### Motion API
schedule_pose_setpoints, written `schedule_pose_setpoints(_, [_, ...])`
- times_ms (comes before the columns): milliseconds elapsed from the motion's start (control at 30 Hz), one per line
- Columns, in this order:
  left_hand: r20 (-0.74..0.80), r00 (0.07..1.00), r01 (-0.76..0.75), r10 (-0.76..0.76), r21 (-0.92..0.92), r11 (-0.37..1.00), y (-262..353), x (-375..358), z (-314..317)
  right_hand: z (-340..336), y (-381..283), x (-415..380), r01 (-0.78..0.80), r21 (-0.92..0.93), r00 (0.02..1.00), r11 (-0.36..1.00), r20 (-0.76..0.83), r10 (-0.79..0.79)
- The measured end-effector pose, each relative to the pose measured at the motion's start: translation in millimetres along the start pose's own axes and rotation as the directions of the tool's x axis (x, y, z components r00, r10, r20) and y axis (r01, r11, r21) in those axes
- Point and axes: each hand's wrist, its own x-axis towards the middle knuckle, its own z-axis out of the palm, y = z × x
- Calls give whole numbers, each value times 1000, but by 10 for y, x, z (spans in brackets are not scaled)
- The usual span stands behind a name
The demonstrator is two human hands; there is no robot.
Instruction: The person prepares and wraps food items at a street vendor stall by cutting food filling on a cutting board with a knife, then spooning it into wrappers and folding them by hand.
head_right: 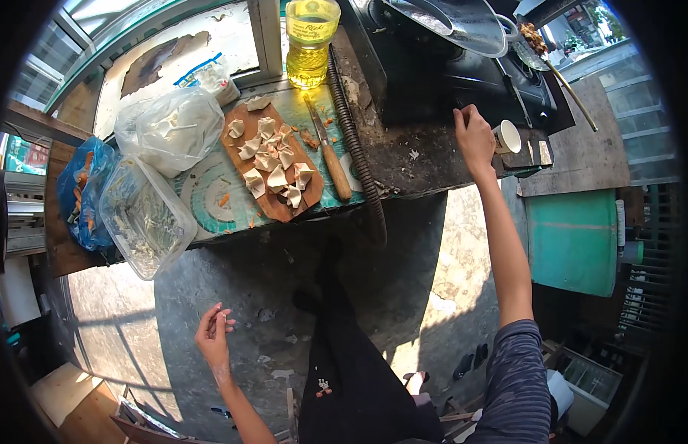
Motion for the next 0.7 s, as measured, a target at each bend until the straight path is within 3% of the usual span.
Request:
schedule_pose_setpoints(67, [-13,1000,-3,3,-7,1000,-95,-30,-48,-42,-71,-56,-75,-39,997,996,3,75])
schedule_pose_setpoints(300, [-45,999,29,-31,-42,999,-371,-110,-107,239,267,218,20,59,994,998,109,-27])
schedule_pose_setpoints(400, [-28,998,47,-49,-73,996,-507,-112,-48,151,123,155,181,-255,982,950,1,-187])
schedule_pose_setpoints(500, [-5,998,60,-60,-109,992,-597,-162,36,87,115,125,443,-351,873,825,-42,-487])
schedule_pose_setpoints(700, [5,998,57,-57,-132,990,-639,-298,62,-101,161,313,750,-530,590,397,262,-764])
